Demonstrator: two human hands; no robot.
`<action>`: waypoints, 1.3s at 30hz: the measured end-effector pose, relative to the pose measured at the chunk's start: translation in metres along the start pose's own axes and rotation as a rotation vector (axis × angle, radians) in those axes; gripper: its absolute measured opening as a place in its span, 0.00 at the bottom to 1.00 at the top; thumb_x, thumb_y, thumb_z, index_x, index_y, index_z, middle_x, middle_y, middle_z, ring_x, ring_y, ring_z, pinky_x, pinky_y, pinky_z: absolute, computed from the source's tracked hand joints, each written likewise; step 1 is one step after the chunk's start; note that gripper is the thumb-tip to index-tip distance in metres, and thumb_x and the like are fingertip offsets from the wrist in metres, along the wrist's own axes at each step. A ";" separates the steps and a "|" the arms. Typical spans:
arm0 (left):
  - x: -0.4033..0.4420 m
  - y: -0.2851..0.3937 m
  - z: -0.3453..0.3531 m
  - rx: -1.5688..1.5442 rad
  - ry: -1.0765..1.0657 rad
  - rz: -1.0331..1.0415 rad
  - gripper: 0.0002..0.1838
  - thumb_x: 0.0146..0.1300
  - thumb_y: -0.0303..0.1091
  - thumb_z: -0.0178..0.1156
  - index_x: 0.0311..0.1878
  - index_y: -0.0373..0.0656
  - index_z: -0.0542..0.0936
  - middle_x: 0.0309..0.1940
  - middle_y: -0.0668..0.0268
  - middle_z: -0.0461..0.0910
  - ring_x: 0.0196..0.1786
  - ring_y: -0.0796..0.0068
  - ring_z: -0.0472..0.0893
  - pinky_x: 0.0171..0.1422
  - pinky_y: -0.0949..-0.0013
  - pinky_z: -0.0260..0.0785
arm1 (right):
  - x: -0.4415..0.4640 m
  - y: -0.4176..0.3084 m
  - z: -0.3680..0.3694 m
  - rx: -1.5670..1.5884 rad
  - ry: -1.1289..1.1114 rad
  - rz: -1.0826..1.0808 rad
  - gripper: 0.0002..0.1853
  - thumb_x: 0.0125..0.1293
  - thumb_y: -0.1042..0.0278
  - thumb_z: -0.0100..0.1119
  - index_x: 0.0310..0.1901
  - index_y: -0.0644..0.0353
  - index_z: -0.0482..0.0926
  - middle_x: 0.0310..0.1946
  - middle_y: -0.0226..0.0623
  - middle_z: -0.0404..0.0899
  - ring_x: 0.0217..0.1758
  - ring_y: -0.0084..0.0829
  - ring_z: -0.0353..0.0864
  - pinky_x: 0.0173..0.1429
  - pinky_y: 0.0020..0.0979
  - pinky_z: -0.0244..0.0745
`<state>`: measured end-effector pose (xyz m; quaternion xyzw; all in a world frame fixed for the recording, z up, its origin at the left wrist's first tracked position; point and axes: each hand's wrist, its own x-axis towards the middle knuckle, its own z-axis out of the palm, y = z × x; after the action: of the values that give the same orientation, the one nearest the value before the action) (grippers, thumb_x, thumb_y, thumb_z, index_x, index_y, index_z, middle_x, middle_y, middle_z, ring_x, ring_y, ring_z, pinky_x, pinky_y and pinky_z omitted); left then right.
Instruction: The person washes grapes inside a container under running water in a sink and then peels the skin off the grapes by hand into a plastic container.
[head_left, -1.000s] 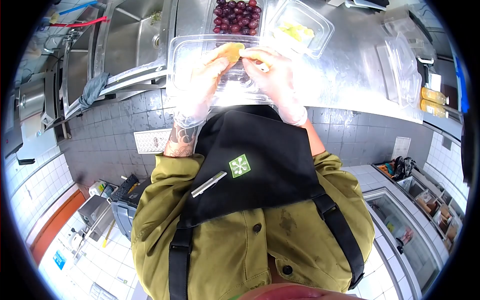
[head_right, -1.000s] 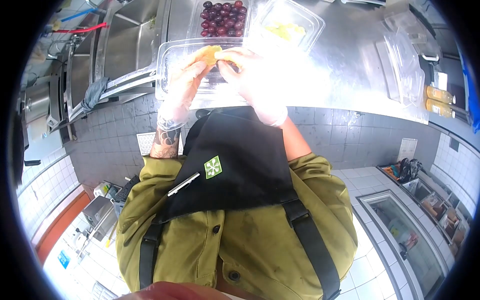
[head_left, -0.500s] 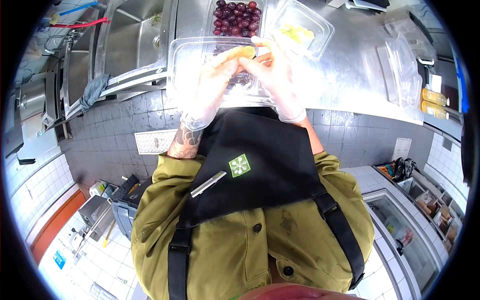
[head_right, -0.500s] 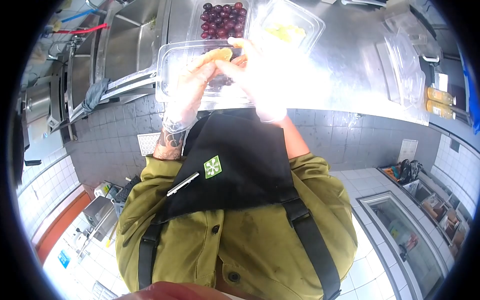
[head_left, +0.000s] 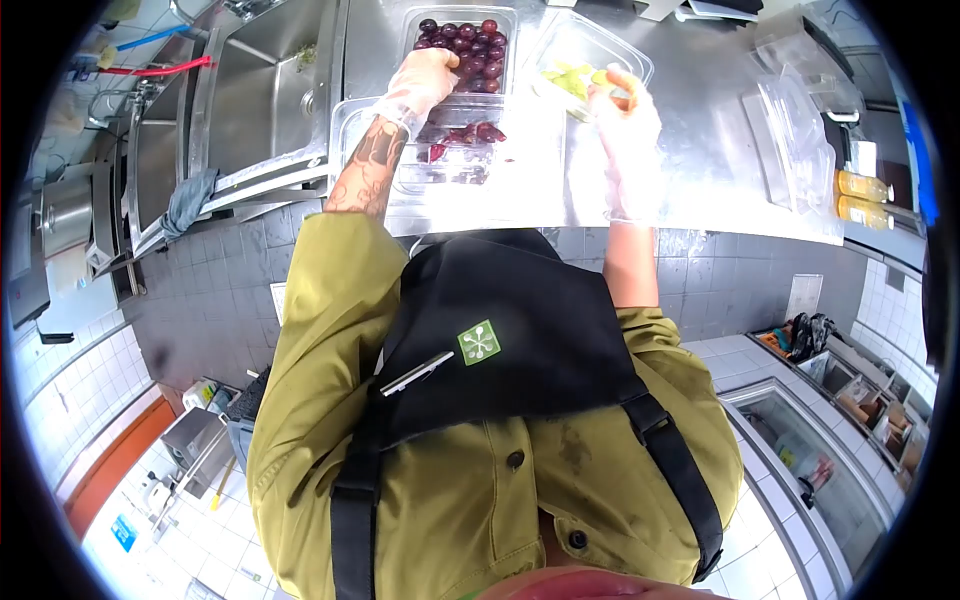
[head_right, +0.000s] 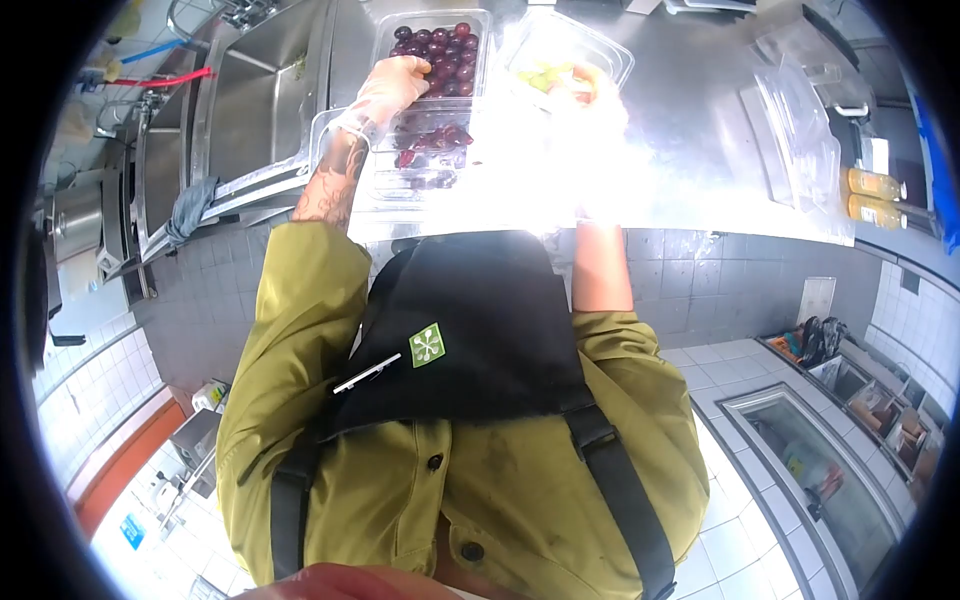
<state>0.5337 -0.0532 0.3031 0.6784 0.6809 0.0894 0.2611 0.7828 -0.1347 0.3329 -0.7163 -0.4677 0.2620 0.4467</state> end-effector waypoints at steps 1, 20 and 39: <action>0.004 0.000 0.003 0.039 -0.052 -0.010 0.19 0.52 0.34 0.64 0.49 0.50 0.81 0.46 0.59 0.81 0.51 0.60 0.79 0.58 0.64 0.70 | -0.005 0.002 -0.001 0.020 -0.034 0.042 0.17 0.54 0.67 0.65 0.47 0.56 0.81 0.30 0.32 0.81 0.33 0.20 0.76 0.42 0.22 0.71; -0.058 -0.022 -0.036 -1.394 -0.233 0.090 0.23 0.58 0.18 0.50 0.59 0.32 0.69 0.47 0.60 0.74 0.41 0.75 0.76 0.48 0.78 0.70 | -0.051 -0.021 0.027 0.626 -0.484 0.050 0.10 0.61 0.75 0.60 0.45 0.65 0.80 0.40 0.33 0.81 0.42 0.20 0.78 0.49 0.21 0.73; -0.140 0.009 0.004 -1.702 0.107 -0.166 0.17 0.65 0.28 0.56 0.55 0.30 0.74 0.49 0.59 0.78 0.49 0.75 0.77 0.54 0.75 0.71 | -0.085 -0.041 0.075 0.257 -0.349 -0.528 0.10 0.55 0.72 0.62 0.40 0.61 0.82 0.35 0.42 0.82 0.37 0.37 0.83 0.43 0.28 0.77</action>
<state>0.5354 -0.1890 0.3371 0.1945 0.4408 0.5825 0.6547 0.6692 -0.1747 0.3307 -0.4528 -0.6696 0.3128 0.4988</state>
